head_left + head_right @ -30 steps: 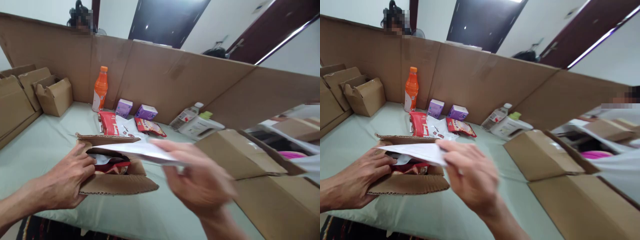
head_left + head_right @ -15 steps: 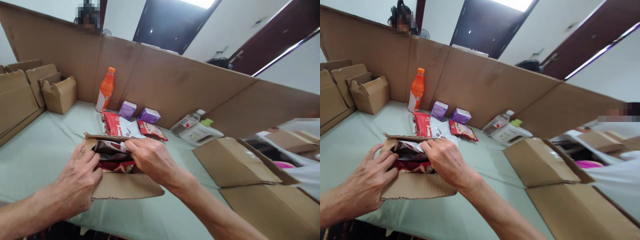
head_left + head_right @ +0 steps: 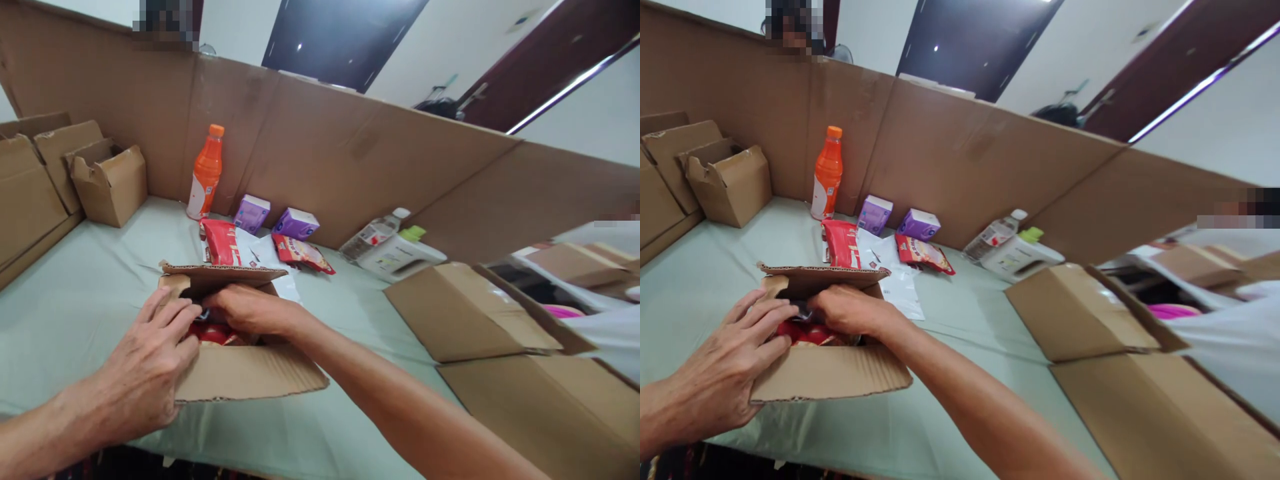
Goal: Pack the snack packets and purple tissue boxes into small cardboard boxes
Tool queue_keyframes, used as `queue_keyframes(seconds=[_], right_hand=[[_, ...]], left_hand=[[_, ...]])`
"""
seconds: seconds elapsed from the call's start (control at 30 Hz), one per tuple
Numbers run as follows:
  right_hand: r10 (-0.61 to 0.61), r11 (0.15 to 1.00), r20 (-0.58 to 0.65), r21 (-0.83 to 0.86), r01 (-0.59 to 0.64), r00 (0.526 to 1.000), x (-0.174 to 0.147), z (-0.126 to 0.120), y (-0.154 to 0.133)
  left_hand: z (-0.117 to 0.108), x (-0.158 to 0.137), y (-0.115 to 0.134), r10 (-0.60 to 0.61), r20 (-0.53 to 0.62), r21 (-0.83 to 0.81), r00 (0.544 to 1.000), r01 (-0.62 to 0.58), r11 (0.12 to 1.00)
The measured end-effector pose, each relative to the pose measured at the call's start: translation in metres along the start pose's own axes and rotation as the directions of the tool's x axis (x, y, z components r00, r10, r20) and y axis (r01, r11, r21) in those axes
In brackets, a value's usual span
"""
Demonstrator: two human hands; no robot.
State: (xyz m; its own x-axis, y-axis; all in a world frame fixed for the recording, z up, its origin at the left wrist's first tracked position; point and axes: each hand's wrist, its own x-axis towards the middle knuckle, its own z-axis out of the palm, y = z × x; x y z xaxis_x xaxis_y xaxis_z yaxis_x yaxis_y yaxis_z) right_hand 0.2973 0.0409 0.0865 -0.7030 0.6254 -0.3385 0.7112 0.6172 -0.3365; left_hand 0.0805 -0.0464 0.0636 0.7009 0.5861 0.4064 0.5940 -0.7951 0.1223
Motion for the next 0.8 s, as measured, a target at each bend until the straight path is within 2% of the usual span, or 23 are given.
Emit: queue_keyframes(seconds=[0.07,0.1,0.13,0.17,0.23,0.27,0.3,0.33,0.37,0.43,0.47,0.5,0.57,0.63,0.73,0.8], right_hand=[[-0.078,0.996,-0.094,0.023,0.081,0.993,-0.010,0.004,0.000],[-0.123,0.991,-0.193,0.031,0.131,0.974,-0.019,0.007,0.000],[-0.162,0.983,-0.324,0.023,0.180,0.932,-0.028,0.009,0.000],[-0.189,0.977,-0.471,-0.003,0.212,0.862,-0.038,0.010,0.001],[-0.187,0.980,-0.733,-0.089,0.180,0.655,-0.055,0.010,0.002],[-0.166,0.986,-0.813,-0.120,0.119,0.558,-0.061,0.009,0.004],[-0.140,0.990,-0.855,-0.131,0.053,0.499,-0.064,0.007,0.007],[-0.106,0.993,-0.863,-0.119,0.006,0.493,-0.066,0.006,0.011],[-0.060,0.997,-0.842,-0.079,-0.012,0.535,-0.067,0.006,0.016],[0.020,0.997,-0.740,0.062,0.039,0.672,-0.068,0.009,0.029],[0.041,0.985,-0.689,0.149,0.086,0.724,-0.070,0.013,0.036],[0.049,0.963,-0.657,0.230,0.138,0.753,-0.074,0.019,0.043],[0.041,0.909,-0.657,0.338,0.246,0.752,-0.084,0.036,0.053],[0.023,0.877,-0.680,0.365,0.311,0.733,-0.096,0.057,0.059],[0.034,0.925,-0.689,0.296,0.238,0.724,-0.104,0.082,0.061],[0.057,0.963,-0.696,0.228,0.145,0.716,-0.102,0.090,0.062]], left_hand=[[0.001,-0.007,-0.001,-0.011,-0.087,-0.026,0.996,0.008,1.000],[0.002,-0.013,-0.002,-0.026,-0.126,-0.037,0.992,0.022,0.999],[0.003,-0.019,-0.003,-0.045,-0.157,-0.049,0.987,0.038,0.998],[0.004,-0.025,-0.004,-0.066,-0.170,-0.066,0.983,0.055,0.996],[0.008,-0.037,-0.007,-0.096,-0.142,-0.114,0.985,0.080,0.990],[0.010,-0.041,-0.009,-0.102,-0.122,-0.139,0.987,0.084,0.987],[0.012,-0.044,-0.010,-0.111,-0.112,-0.162,0.987,0.092,0.982],[0.014,-0.044,-0.011,-0.135,-0.119,-0.184,0.984,0.112,0.977],[0.015,-0.043,-0.012,-0.181,-0.139,-0.205,0.974,0.150,0.967],[0.017,-0.037,-0.013,-0.304,-0.229,-0.228,0.925,0.253,0.940],[0.017,-0.033,-0.014,-0.355,-0.281,-0.227,0.892,0.297,0.927],[0.018,-0.028,-0.014,-0.385,-0.327,-0.216,0.863,0.328,0.919],[0.018,-0.020,-0.016,-0.389,-0.387,-0.176,0.836,0.347,0.921],[0.019,-0.014,-0.020,-0.350,-0.356,-0.142,0.866,0.321,0.937],[0.022,-0.010,-0.029,-0.282,-0.256,-0.139,0.925,0.253,0.957],[0.023,-0.012,-0.036,-0.255,-0.252,-0.147,0.934,0.223,0.964]])
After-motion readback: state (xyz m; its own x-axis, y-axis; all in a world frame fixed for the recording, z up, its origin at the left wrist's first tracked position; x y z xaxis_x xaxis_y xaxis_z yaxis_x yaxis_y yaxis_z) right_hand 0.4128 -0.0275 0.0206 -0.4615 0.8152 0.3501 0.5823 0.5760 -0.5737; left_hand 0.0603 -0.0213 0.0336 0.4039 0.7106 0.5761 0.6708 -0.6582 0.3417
